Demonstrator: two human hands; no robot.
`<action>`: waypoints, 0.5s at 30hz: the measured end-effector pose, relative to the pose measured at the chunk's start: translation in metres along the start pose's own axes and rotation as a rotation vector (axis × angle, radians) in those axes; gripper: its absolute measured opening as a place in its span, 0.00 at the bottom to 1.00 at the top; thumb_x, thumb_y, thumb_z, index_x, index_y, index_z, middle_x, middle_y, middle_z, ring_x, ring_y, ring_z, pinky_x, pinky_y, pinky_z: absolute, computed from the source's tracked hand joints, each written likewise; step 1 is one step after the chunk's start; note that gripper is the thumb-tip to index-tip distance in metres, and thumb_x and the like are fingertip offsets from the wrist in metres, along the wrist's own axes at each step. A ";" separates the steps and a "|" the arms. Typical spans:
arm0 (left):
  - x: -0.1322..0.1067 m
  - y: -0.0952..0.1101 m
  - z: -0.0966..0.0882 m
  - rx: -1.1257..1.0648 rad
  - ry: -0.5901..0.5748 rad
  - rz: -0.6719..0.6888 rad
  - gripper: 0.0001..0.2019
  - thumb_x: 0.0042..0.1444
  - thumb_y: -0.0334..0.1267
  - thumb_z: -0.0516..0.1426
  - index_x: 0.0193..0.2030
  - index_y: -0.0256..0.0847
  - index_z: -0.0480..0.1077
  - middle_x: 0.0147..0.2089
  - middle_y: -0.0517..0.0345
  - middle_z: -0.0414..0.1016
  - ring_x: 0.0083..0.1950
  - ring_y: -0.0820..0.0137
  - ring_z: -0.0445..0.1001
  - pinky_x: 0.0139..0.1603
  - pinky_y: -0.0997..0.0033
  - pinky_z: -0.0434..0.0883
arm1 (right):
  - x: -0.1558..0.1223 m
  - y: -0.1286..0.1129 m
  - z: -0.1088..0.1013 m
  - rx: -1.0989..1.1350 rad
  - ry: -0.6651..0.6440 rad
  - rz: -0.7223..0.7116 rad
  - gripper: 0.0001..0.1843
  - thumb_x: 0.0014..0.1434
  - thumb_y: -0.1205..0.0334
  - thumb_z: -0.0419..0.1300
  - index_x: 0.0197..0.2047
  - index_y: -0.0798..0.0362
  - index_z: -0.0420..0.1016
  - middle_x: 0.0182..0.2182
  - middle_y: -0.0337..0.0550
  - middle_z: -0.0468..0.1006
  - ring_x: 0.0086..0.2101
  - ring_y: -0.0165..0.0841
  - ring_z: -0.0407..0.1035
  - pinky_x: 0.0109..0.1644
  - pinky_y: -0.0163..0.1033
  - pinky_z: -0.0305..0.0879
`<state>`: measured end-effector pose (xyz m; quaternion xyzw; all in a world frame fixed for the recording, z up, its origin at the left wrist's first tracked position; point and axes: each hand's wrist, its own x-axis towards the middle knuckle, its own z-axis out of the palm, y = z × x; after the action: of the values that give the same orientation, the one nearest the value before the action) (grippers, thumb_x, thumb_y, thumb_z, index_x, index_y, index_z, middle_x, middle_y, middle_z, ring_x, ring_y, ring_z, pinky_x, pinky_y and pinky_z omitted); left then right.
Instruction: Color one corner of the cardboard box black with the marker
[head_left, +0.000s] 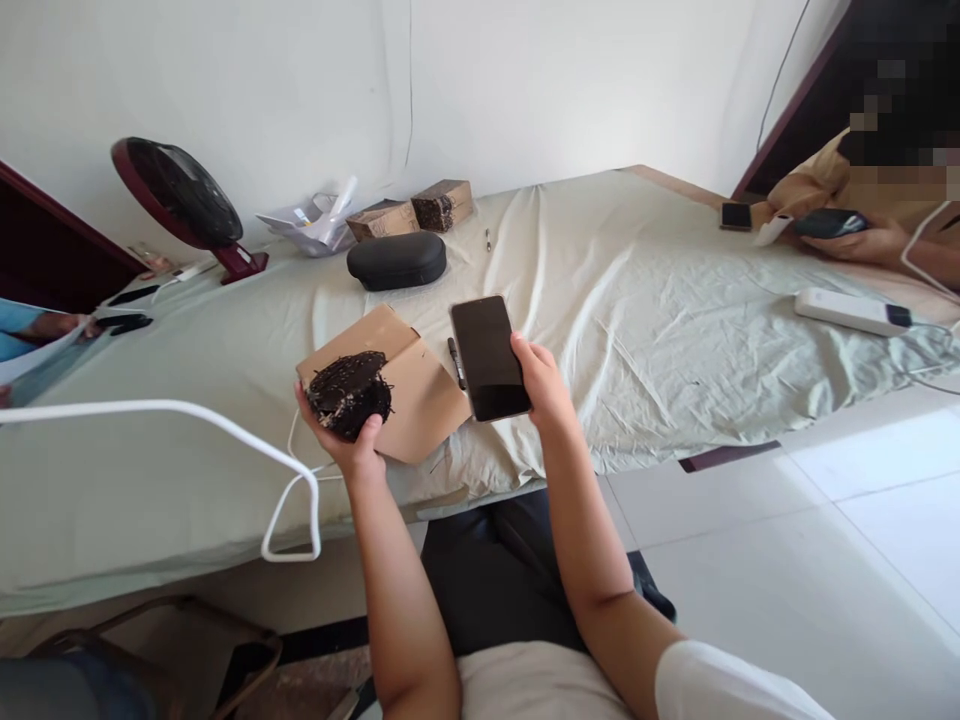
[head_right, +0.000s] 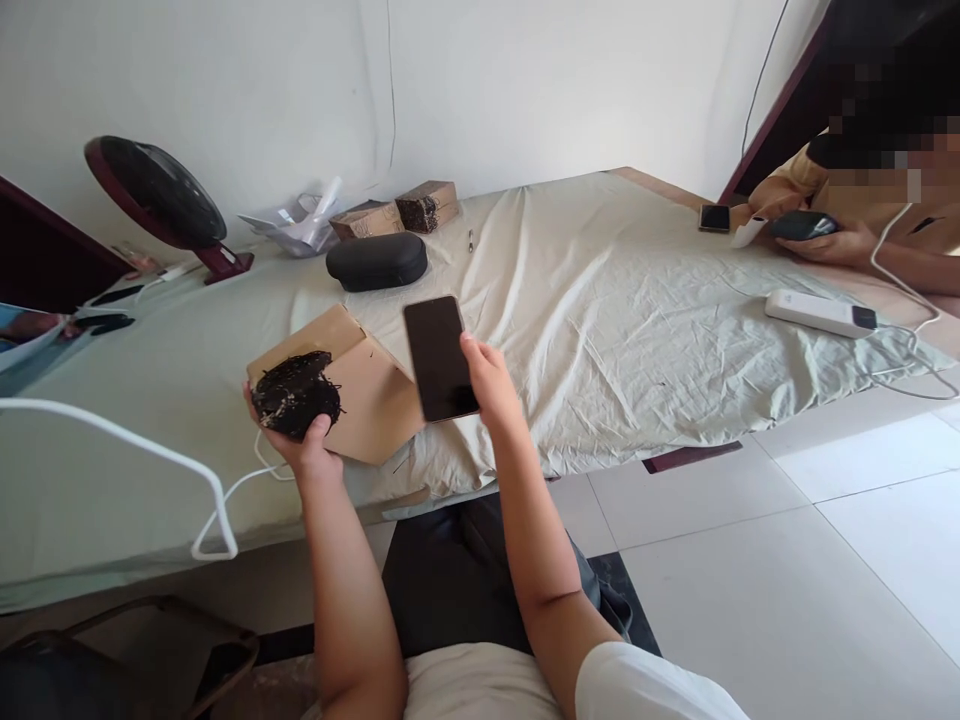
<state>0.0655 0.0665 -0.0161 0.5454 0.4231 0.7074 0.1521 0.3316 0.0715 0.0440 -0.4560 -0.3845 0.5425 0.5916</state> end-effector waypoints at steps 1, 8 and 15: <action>0.000 -0.003 -0.001 -0.030 0.040 0.025 0.60 0.49 0.58 0.70 0.81 0.40 0.44 0.84 0.28 0.44 0.85 0.39 0.49 0.83 0.37 0.52 | 0.013 0.007 -0.012 -0.130 0.032 -0.035 0.25 0.64 0.36 0.59 0.34 0.51 0.78 0.30 0.41 0.79 0.39 0.43 0.77 0.46 0.43 0.74; 0.001 -0.004 -0.012 -0.026 -0.056 0.005 0.60 0.51 0.49 0.72 0.82 0.45 0.41 0.85 0.33 0.44 0.85 0.44 0.50 0.83 0.41 0.56 | 0.099 0.048 -0.043 -0.537 0.234 -0.011 0.18 0.66 0.51 0.54 0.31 0.51 0.77 0.28 0.41 0.77 0.40 0.43 0.76 0.51 0.45 0.71; 0.005 -0.010 -0.006 0.007 0.033 0.017 0.62 0.46 0.63 0.70 0.80 0.44 0.45 0.83 0.37 0.52 0.83 0.42 0.57 0.82 0.42 0.59 | 0.125 0.054 -0.045 -0.649 0.286 -0.003 0.28 0.63 0.59 0.58 0.64 0.62 0.78 0.53 0.58 0.85 0.60 0.47 0.76 0.68 0.49 0.66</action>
<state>0.0559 0.0731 -0.0214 0.5377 0.4233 0.7162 0.1371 0.3734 0.1895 -0.0253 -0.6909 -0.4510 0.3219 0.4644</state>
